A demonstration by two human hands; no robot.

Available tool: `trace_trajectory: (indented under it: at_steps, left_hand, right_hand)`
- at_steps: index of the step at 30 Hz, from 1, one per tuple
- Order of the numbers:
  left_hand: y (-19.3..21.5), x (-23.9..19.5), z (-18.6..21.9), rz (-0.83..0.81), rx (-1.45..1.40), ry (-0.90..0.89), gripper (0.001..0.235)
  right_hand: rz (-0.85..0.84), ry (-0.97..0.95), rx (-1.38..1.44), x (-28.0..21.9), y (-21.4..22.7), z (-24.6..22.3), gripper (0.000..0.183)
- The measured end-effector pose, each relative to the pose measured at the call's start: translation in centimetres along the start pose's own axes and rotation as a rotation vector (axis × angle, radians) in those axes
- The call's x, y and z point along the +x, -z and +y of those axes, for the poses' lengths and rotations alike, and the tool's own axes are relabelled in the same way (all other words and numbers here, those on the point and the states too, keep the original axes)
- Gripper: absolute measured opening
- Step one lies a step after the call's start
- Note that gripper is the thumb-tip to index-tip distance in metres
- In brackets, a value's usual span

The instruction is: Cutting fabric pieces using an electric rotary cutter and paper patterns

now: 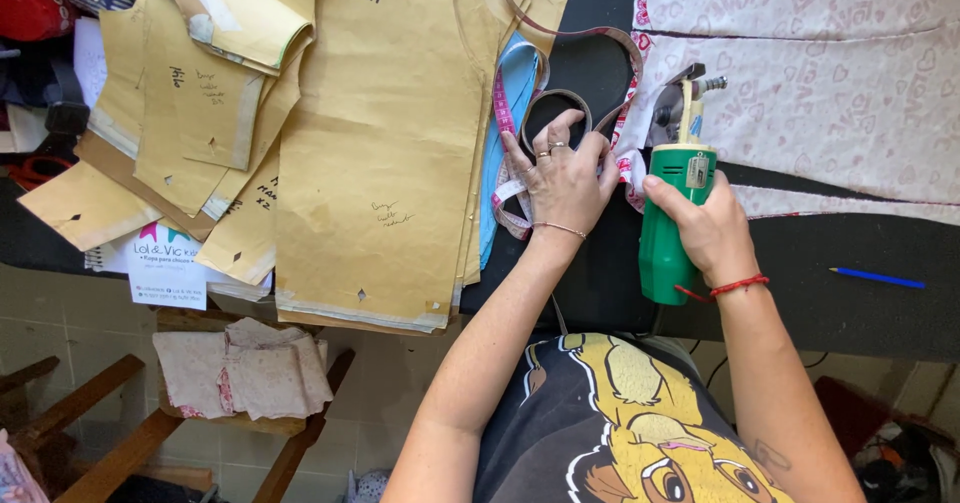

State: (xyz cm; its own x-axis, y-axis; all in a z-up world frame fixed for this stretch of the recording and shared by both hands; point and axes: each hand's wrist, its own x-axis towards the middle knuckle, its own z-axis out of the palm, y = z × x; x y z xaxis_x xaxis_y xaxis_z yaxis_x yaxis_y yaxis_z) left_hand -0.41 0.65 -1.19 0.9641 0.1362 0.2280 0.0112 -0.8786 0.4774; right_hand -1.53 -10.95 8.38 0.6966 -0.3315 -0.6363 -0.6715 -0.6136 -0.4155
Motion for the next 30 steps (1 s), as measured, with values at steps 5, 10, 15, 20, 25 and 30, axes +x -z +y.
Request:
trace_trajectory:
  at_steps: [5, 10, 15, 20, 25, 30]
  left_hand:
    - [-0.1, -0.1, -0.1, -0.001, 0.003, 0.002, 0.016]
    - [0.1, 0.0, -0.1, -0.007, -0.027, -0.004, 0.016]
    - [0.4, 0.0, 0.1, -0.002, -0.023, -0.013, 0.016]
    - [5.1, -0.3, 1.5, 0.003, -0.129, -0.089, 0.015]
    - [10.7, -1.3, 1.7, -0.093, -0.430, -0.002, 0.007]
    - [12.4, -2.4, 5.8, 0.141, -1.089, 0.419, 0.010]
  right_hand:
    - [0.017, 0.053, 0.026, 1.4, 0.2, -0.9, 0.064]
    - [0.033, 0.077, 0.042, 2.6, 0.5, -2.4, 0.063]
    - [0.048, 0.115, 0.038, 3.4, 0.9, -3.2, 0.064]
    - [0.001, 0.170, 0.132, 2.9, 1.1, -2.7, 0.062]
    - [-0.086, 0.338, 0.305, -0.3, 4.2, 3.5, 0.051]
    - [-0.057, 0.381, 0.585, -1.9, 10.3, 12.1, 0.035]
